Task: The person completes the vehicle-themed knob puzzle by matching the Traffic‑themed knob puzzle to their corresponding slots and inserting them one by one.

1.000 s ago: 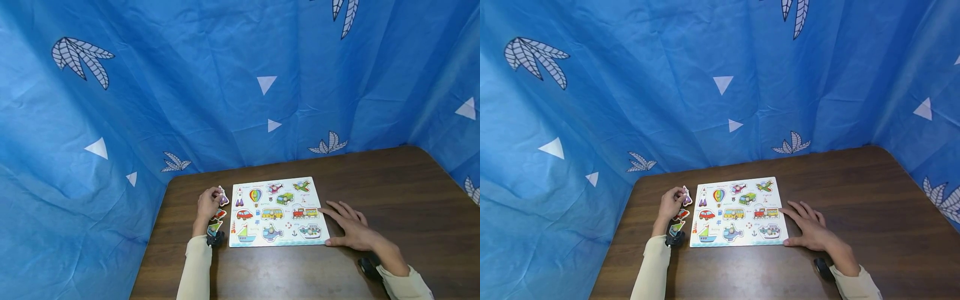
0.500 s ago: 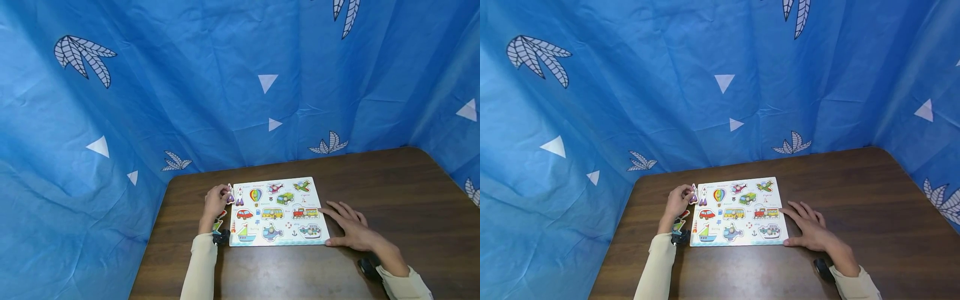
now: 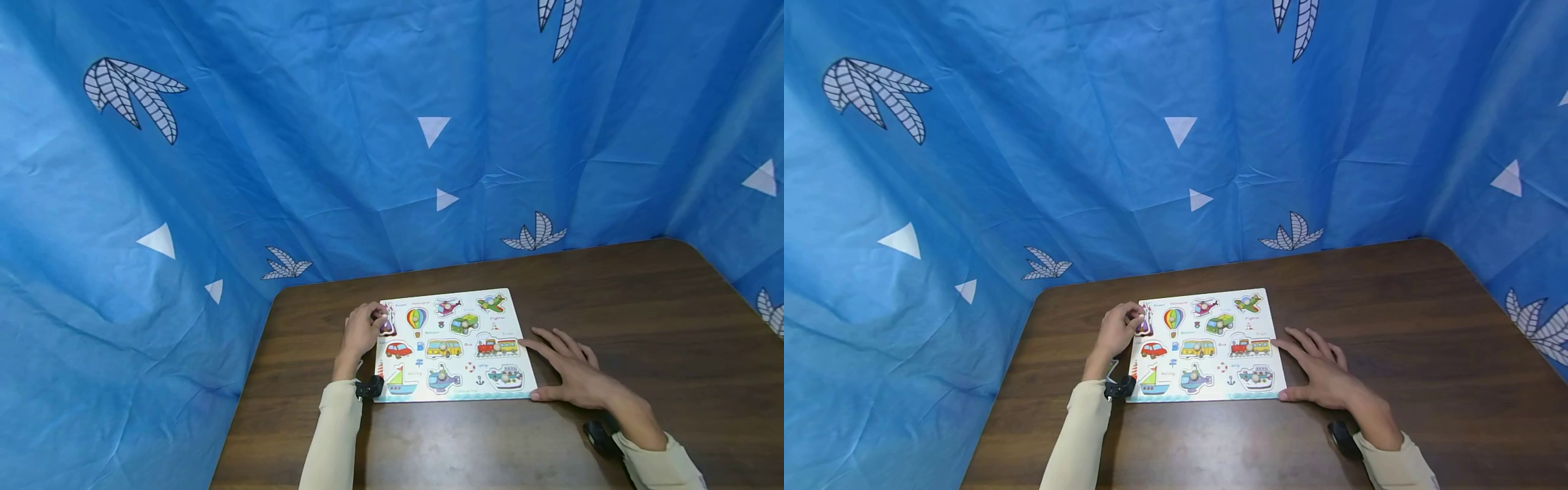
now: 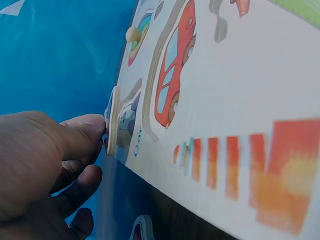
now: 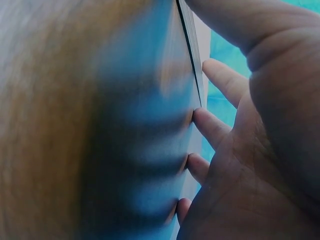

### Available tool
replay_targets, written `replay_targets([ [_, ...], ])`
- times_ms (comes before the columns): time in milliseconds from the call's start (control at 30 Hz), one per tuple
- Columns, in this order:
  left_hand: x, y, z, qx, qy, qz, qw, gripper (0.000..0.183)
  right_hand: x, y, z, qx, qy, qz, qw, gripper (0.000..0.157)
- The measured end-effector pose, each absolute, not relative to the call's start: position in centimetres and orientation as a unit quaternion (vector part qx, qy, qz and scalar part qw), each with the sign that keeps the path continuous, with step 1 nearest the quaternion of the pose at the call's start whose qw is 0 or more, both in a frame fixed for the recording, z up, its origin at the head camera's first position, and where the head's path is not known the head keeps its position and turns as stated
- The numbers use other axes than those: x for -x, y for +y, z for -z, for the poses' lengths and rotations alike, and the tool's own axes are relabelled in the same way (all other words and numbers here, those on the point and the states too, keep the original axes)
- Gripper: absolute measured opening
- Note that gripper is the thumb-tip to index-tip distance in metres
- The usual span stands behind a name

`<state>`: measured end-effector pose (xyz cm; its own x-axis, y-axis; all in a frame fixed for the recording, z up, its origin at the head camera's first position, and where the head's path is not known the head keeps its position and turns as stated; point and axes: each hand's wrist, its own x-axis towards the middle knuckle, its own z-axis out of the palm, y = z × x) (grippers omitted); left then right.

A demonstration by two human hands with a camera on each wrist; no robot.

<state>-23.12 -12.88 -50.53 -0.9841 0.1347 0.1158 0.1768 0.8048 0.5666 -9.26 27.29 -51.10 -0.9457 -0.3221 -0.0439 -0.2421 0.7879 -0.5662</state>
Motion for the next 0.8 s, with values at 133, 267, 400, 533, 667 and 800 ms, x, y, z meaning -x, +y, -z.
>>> replay_targets([
  [133, 23.05, -12.84, 50.69, 0.084, -0.951, 0.297, 0.034, 0.007, 9.23, 27.27, 51.16, 0.152, 0.942, 0.291, 0.065, 0.091],
  [267, 22.99, -12.73, 50.78, 0.086, -0.95, 0.3, 0.024, 0.006, 9.21, 27.29, 51.22, 0.149, 0.943, 0.289, 0.063, 0.09],
  [400, 22.91, -12.56, 50.8, 0.09, -0.949, 0.301, 0.021, 0.007, 9.21, 27.25, 51.19, 0.151, 0.943, 0.29, 0.062, 0.09],
  [533, 22.89, -12.39, 50.79, 0.09, -0.95, 0.299, 0.019, 0.008, 9.21, 27.21, 51.07, 0.153, 0.942, 0.292, 0.059, 0.09],
  [667, 22.93, -12.22, 50.84, 0.083, -0.95, 0.3, 0.016, 0.008, 9.21, 27.27, 51.06, 0.154, 0.942, 0.292, 0.057, 0.09],
  [800, 22.99, -12.09, 51.08, 0.077, -0.953, 0.293, 0.014, 0.008, 9.21, 27.28, 51.12, 0.154, 0.943, 0.291, 0.056, 0.09],
])
